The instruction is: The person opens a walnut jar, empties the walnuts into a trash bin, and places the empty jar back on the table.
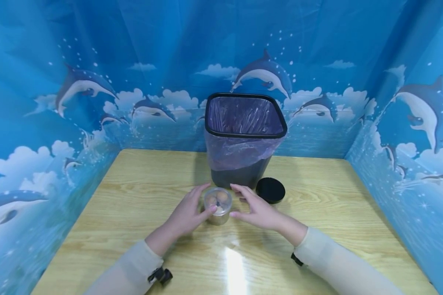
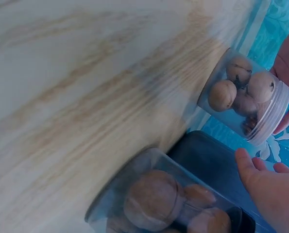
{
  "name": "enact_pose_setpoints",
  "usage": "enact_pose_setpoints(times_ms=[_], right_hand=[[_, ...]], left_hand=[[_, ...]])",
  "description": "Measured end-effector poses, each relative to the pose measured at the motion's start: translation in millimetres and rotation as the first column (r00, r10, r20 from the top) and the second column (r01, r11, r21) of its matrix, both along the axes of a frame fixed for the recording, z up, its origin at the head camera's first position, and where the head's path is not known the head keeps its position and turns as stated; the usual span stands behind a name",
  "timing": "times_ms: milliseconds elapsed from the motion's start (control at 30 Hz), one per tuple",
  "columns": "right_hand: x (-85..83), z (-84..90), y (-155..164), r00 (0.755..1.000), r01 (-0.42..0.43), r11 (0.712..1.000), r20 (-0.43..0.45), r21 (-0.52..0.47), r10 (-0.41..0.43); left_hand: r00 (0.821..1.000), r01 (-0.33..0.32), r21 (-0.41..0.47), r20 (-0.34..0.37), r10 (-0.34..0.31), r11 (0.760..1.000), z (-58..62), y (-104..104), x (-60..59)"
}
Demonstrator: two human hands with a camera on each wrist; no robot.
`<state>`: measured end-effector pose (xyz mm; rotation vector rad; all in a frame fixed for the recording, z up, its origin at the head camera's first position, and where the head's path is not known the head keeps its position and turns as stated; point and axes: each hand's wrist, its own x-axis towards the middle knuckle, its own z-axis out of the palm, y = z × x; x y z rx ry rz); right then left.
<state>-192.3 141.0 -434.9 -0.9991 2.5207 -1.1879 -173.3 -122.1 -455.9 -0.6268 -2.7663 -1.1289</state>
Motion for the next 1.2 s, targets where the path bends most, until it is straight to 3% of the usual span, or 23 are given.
enact_pose_setpoints(times_ms=[533,1200], right_hand=[[-6.4,-14.5,-7,0.993,-0.014,1.000,0.114,-0.010,0.015],[-10.6,-22.7,-10,0.982,-0.023,0.997,0.186,-0.068,0.035]], left_hand=[[0.999,-0.014,-0.027,0.044,0.015,1.000,-4.6,0,-1.3],[0.995,-0.015,-0.010,0.099,0.016,1.000,-9.2,5,-2.8]])
